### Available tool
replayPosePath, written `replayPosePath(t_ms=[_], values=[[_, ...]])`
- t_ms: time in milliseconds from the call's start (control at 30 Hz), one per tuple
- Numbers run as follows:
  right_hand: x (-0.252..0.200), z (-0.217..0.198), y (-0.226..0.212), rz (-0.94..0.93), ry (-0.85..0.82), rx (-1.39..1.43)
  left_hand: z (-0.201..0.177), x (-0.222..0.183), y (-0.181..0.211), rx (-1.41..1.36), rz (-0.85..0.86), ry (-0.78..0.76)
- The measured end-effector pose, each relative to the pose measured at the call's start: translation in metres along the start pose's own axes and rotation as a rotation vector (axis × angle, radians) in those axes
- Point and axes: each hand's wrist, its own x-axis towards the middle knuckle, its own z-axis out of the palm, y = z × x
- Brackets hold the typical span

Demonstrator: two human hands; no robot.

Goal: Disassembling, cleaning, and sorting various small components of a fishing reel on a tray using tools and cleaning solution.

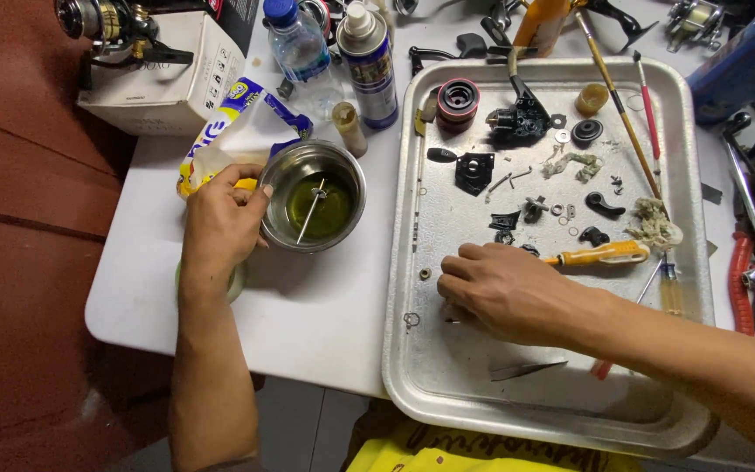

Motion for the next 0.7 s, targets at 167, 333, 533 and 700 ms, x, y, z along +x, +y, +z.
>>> replayPosePath(t_ms=[167, 333, 533, 700], values=[[-0.002, -0.048, 0.007, 0.009, 0.208, 0.049, -0.001, -0.011, 0.02, -0.105, -0.052, -0.003], [0.012, -0.077, 0.006, -0.037, 0.353, -0.024, 0.005, -0.026, 0.054, -0.095, -0.089, -0.082], [-0.004, -0.078, 0.003, -0.056, 0.454, -0.004, 0.021, -0.028, 0.079, -0.096, -0.06, -0.259], [-0.054, -0.04, 0.009, 0.231, 0.195, 0.031, 0.031, -0.019, 0.092, -0.08, 0.041, -0.304]])
